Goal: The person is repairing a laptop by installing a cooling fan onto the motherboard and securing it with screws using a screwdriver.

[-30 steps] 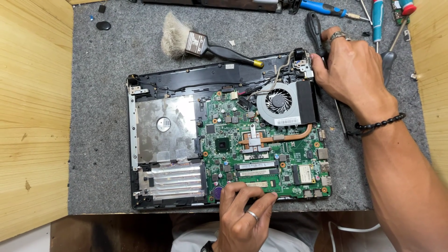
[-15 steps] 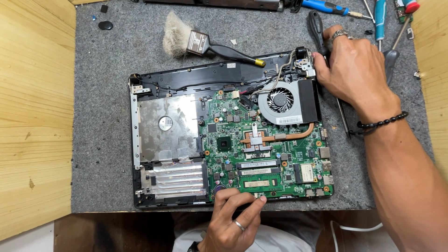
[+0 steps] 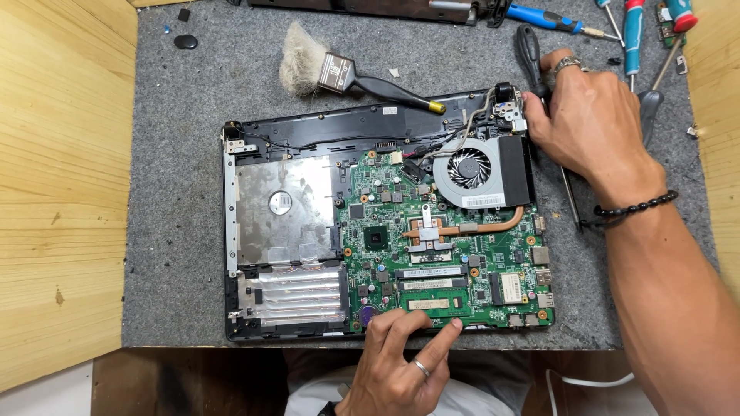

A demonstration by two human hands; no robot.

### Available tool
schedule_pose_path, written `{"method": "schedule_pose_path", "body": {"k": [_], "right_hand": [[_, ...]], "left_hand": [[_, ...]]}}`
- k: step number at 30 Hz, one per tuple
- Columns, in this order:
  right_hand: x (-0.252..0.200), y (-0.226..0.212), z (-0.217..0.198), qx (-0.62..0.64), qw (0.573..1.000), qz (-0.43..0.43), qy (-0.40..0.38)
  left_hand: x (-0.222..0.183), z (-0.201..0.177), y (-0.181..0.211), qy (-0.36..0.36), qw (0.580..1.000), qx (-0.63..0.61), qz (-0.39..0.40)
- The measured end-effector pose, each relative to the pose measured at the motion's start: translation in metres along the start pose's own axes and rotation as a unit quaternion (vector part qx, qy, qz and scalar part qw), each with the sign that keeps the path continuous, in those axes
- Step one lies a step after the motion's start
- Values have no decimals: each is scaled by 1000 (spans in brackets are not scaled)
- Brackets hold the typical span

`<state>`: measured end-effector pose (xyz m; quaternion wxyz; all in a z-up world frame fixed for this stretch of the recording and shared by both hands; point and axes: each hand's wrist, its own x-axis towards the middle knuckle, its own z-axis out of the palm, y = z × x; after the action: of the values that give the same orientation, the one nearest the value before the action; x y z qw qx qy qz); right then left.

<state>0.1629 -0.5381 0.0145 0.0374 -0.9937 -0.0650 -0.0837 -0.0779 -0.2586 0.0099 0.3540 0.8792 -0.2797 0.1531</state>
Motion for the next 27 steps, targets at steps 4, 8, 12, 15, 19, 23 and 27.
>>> {"method": "schedule_pose_path", "body": {"k": [4,8,12,15,19,23,27], "right_hand": [[0,2,2,-1,1000,-2,2],[0,0,-1,7,1000,0,-1],[1,0,1,-7,1000,-3,0],[2,0,2,-28,999,9,-14],[3,-3,2,-40,999,16,-26],[4,-5,3,-56,996,51,-51],[11,19,36,-37,999,31,-24]], "left_hand": [[0,2,1,-11,1000,24,1],[1,3,3,-15,999,33,-5],[3,3,4,-15,1000,22,-9],[2,1,4,-30,998,-23,-40],[14,-5,6,-35,999,-10,-29],[21,-5,7,-72,997,10,-27],[27,-5,5,-167,986,-3,-13]]}}
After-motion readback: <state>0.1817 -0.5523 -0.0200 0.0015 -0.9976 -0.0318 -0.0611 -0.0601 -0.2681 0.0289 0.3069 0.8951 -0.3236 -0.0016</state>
